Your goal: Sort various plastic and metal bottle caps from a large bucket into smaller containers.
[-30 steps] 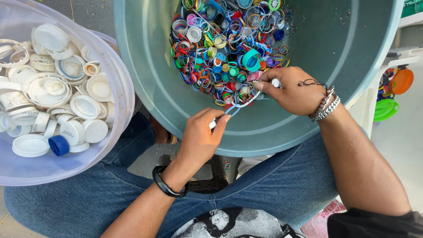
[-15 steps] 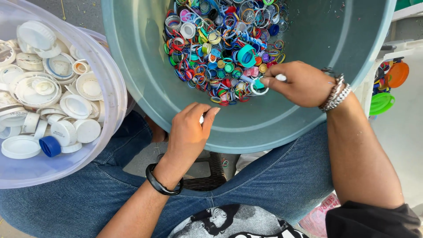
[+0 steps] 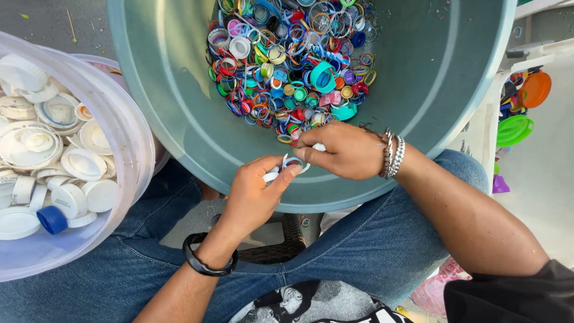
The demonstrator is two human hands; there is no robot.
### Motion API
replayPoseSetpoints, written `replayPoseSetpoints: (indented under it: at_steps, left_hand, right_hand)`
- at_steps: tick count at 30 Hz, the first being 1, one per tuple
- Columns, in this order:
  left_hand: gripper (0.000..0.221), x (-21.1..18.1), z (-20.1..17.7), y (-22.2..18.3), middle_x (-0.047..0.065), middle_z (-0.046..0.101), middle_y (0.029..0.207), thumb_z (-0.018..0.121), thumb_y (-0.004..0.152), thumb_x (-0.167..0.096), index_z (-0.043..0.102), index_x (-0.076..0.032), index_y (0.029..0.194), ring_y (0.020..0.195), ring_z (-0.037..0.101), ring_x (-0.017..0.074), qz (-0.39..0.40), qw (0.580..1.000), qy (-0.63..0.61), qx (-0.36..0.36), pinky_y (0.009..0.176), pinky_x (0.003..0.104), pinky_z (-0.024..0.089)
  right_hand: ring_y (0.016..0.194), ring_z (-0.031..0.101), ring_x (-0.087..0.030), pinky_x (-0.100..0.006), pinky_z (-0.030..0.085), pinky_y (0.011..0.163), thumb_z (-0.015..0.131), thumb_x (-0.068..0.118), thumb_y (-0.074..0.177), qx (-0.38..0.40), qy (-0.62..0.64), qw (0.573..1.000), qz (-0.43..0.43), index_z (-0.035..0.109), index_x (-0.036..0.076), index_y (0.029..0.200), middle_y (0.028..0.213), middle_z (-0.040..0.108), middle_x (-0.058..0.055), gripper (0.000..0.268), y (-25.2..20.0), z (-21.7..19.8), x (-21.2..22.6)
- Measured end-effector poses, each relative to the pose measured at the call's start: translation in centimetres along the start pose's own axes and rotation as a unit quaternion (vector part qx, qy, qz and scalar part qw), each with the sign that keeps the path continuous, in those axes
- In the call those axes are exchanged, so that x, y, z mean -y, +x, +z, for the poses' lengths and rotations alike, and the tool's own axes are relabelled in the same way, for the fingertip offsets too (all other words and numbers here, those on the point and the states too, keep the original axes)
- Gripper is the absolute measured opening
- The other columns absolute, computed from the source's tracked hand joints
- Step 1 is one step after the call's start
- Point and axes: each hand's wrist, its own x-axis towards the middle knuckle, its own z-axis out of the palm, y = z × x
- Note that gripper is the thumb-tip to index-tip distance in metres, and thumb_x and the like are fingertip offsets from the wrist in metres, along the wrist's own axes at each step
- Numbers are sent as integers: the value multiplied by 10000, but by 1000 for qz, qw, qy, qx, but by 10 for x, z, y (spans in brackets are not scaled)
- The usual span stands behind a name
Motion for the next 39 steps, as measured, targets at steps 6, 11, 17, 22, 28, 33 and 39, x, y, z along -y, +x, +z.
replayPoseSetpoints:
  at_steps: [6, 11, 17, 22, 28, 33, 39]
  left_hand:
    - [257, -11, -18, 5, 82, 605, 695, 739, 923, -267, 739, -15, 972, 598, 548, 178, -58, 994, 10, 93, 533, 348, 451]
    - [170, -10, -22, 1, 109, 656, 856, 751, 929, -179, 722, -23, 987, 736, 637, 274, 163, 974, 129, 95, 619, 401, 505]
    - [178, -10, -9, -4, 108, 604, 891, 753, 889, -94, 667, -8, 1019, 840, 639, 314, 274, 920, 276, -46, 672, 448, 531]
    - [190, 4, -12, -3, 87, 643, 892, 805, 929, -152, 676, -47, 1019, 785, 639, 300, 196, 937, 272, -98, 659, 419, 509]
    - [637, -3, -17, 2, 29, 581, 786, 814, 809, -195, 504, -38, 1343, 660, 562, 107, -81, 997, -14, 2, 554, 311, 477]
    - [382, 17, -15, 1, -13, 596, 919, 668, 885, -134, 553, -8, 1227, 678, 571, 80, -79, 992, -74, -60, 550, 270, 484]
    - [264, 23, -13, 8, 49, 500, 804, 623, 1081, -231, 609, 22, 1156, 650, 446, 105, -138, 949, -271, -78, 508, 270, 385]
  right_hand:
    - [634, 627, -259, -424, 514, 615, 520, 323, 1005, 109, 42, 992, 45, 662, 40, 1004, 723, 662, -134, 317, -8, -15, -1]
    - [670, 630, -184, -379, 530, 660, 520, 369, 1001, 244, 62, 967, 36, 682, 22, 963, 715, 678, -88, 385, -11, -17, 4]
    - [684, 615, -202, -388, 521, 670, 514, 351, 1025, 328, 133, 932, -77, 687, 8, 991, 736, 670, -98, 385, -9, 10, 15]
    - [653, 639, -257, -413, 496, 640, 538, 406, 1004, 206, -4, 978, -19, 683, 44, 968, 715, 660, -120, 391, -3, 17, 7]
    - [671, 648, -278, -406, 508, 619, 573, 268, 1027, -26, 11, 999, -41, 655, 40, 1040, 786, 667, -127, 243, -24, -40, 9]
    - [721, 670, -277, -393, 511, 637, 573, 234, 1057, -88, -17, 993, -76, 634, 42, 1061, 819, 678, -110, 202, -22, -40, 13]
    - [707, 668, -276, -399, 505, 620, 582, 217, 1054, -81, 8, 990, -113, 624, 40, 1065, 800, 668, -107, 182, -19, -31, 33]
